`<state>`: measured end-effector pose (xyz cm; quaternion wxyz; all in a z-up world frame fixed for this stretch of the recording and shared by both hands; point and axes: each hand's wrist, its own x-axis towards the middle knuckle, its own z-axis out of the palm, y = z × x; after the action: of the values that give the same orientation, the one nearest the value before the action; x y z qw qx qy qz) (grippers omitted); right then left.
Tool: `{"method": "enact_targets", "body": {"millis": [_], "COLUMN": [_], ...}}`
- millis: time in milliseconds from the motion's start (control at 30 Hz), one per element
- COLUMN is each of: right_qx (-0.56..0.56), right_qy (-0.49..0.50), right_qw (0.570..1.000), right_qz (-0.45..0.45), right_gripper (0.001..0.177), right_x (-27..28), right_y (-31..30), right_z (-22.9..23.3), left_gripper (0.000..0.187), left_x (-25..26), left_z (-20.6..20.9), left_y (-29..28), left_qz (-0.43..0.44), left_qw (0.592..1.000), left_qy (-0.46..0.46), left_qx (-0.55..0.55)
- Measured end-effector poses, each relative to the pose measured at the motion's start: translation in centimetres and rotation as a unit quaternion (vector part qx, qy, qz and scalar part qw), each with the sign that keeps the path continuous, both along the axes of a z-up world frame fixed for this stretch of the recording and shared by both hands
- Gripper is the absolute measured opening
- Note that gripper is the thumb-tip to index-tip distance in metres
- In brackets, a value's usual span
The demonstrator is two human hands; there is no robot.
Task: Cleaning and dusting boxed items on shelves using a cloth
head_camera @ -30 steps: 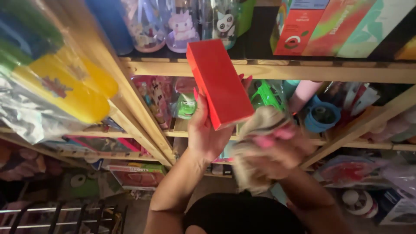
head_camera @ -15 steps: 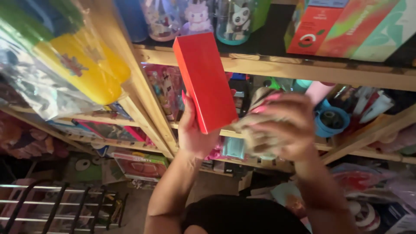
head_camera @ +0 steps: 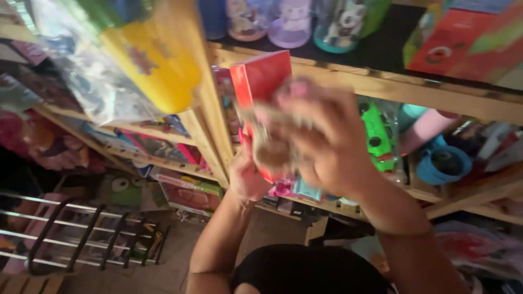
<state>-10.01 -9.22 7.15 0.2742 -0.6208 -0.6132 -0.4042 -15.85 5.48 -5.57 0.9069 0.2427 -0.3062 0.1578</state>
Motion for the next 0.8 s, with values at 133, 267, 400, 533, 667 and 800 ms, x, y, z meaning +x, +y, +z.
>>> {"method": "enact_targets", "body": {"millis": [133,267,400,533,667,800], "right_qx": [-0.059,-0.168,-0.181,0.006,-0.001,0.020], "right_qy": [0.005,0.080,0.124,-0.078,-0.148,-0.185], "right_qw": [0.998,0.974,0.955,0.993,0.988,0.982], "right_qz": [0.022,0.126,0.198,0.087,0.044,-0.018], "right_gripper": [0.047,0.033,0.041,0.042,0.035,0.018], "right_x": [-4.0,-5.7,-8.3,-10.9,-13.6,-18.4], "right_y": [-0.4,0.1,1.3,7.3,13.8,15.2], "right_z": [-3.4,-3.3,1.1,3.9,5.2,3.0], "left_gripper": [0.048,0.056,0.059,0.073,0.049,0.059], "left_x": [-2.2,-5.1,-6.9,-11.8,-14.6,-16.6], "left_z": [-1.2,-0.4,-5.4,-0.5,-1.6,-3.1], "left_y": [2.7,3.9,5.5,5.2,6.3,8.7], "left_qz": [0.003,0.121,0.140,0.331,0.379,0.343], "left_qw": [0.994,0.983,0.954,0.918,0.873,0.903], "left_qy": [0.104,0.132,0.230,0.215,0.305,0.207], "left_qx": [-0.037,-0.039,-0.130,0.034,-0.004,-0.158]}}
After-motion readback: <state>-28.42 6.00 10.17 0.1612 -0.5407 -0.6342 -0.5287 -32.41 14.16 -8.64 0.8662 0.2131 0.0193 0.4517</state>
